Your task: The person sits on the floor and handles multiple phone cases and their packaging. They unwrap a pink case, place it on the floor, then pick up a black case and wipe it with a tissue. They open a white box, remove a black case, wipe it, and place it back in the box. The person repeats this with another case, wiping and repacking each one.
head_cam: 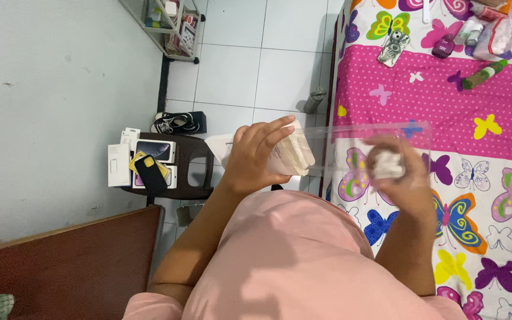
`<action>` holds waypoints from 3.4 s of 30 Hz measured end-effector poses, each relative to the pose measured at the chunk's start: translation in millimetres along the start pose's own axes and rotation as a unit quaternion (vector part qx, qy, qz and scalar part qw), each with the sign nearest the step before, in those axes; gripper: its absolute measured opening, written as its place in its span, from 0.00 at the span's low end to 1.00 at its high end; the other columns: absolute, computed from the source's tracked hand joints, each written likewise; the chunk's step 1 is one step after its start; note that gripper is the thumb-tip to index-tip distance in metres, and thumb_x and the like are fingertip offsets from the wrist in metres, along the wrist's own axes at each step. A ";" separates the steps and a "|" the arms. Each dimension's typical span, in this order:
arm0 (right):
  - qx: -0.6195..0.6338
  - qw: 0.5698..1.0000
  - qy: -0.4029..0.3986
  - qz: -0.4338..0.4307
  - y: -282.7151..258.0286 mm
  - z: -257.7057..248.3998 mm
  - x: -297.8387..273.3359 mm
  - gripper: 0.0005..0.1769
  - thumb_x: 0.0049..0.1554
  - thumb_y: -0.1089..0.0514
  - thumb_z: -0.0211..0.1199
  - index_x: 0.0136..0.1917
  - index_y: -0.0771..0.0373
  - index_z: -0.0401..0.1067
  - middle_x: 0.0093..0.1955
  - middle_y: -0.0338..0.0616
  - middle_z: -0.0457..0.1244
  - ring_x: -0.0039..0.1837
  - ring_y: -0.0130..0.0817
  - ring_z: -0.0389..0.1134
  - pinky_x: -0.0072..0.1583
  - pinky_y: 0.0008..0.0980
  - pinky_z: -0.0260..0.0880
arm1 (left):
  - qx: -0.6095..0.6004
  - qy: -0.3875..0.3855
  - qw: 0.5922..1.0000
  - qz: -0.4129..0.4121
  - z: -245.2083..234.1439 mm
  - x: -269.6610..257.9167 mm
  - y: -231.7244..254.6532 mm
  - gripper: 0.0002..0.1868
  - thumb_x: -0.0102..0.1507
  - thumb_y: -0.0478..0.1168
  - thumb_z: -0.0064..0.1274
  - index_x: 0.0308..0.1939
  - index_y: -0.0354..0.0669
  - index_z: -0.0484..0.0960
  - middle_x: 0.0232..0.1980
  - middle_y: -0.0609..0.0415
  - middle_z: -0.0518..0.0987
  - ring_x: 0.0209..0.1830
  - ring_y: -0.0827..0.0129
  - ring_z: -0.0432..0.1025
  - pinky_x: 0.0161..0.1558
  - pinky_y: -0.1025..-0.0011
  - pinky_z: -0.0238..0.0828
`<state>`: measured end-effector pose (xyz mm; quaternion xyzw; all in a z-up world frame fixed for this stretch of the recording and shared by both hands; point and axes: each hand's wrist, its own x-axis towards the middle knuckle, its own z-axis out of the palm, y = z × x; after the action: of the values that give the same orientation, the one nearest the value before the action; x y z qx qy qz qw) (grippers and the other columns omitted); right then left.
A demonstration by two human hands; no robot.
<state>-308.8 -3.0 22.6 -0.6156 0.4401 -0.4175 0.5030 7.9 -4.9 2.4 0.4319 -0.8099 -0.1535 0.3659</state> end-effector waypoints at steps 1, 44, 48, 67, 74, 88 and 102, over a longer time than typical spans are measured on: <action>0.040 0.998 0.013 -0.038 0.7 -6.9 0.8 0.34 0.53 0.42 0.75 0.65 0.63 0.71 0.49 0.38 0.66 0.51 0.23 0.67 0.51 0.25 0.70 | 0.005 0.001 1.000 0.002 0.0 -0.6 0.1 0.55 0.43 0.49 0.74 0.71 0.54 0.62 0.75 0.61 0.67 0.63 0.58 0.68 0.64 0.54 0.60; -0.257 0.954 -0.071 -0.133 -25.6 128.0 19.3 0.18 0.50 0.57 0.75 0.54 0.58 0.78 0.43 0.43 0.62 0.42 0.32 0.65 0.41 0.30 0.64 | -0.018 0.079 0.997 0.014 -19.9 -23.6 1.5 0.49 0.54 0.56 0.72 0.72 0.56 0.60 0.77 0.57 0.66 0.64 0.59 0.69 0.64 0.55 0.61; -0.230 0.958 -0.022 -0.170 -24.2 153.3 17.0 0.20 0.51 0.60 0.74 0.58 0.59 0.78 0.43 0.43 0.63 0.42 0.31 0.65 0.41 0.29 0.63 | -0.061 0.088 0.994 -0.016 -35.3 -40.8 -3.6 0.48 0.49 0.49 0.74 0.68 0.59 0.61 0.77 0.55 0.65 0.68 0.55 0.68 0.68 0.53 0.60; -0.065 0.958 -0.278 0.017 69.3 391.0 63.0 0.11 0.66 0.58 0.60 0.59 0.61 0.78 0.49 0.39 0.68 0.52 0.28 0.66 0.52 0.28 0.66 | -0.063 0.181 0.920 -0.343 -129.7 -297.3 -72.2 0.46 0.42 0.45 0.78 0.57 0.42 0.64 0.73 0.42 0.66 0.69 0.44 0.64 0.67 0.54 0.63; -0.173 0.881 -0.385 0.212 255.3 500.2 79.4 0.23 0.56 0.56 0.62 0.66 0.56 0.72 0.49 0.39 0.68 0.43 0.30 0.67 0.47 0.31 0.67 | 0.007 0.224 0.863 -0.453 -156.8 -390.9 -98.2 0.48 0.41 0.45 0.79 0.55 0.43 0.60 0.72 0.40 0.66 0.69 0.42 0.64 0.67 0.53 0.63; -0.107 0.799 -0.368 0.462 426.9 673.8 62.0 0.23 0.57 0.49 0.64 0.65 0.54 0.77 0.51 0.37 0.70 0.46 0.26 0.69 0.44 0.27 0.68 | -0.097 0.221 0.697 -0.675 -181.3 -418.7 -116.2 0.59 0.38 0.43 0.77 0.70 0.42 0.62 0.69 0.48 0.69 0.58 0.56 0.71 0.60 0.61 0.73; 0.127 0.921 -0.237 0.283 274.0 577.9 121.1 0.21 0.61 0.69 0.62 0.67 0.61 0.75 0.51 0.36 0.62 0.49 0.24 0.62 0.50 0.24 0.62 | -0.028 0.267 0.831 -0.488 -181.9 -408.7 -136.2 0.48 0.43 0.45 0.78 0.57 0.46 0.59 0.74 0.39 0.65 0.71 0.49 0.65 0.67 0.58 0.66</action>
<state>242.7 -3.2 -323.1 -0.4773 0.4071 -0.1523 0.7638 366.6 260.2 -137.9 0.7846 -0.3605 -0.2134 0.4571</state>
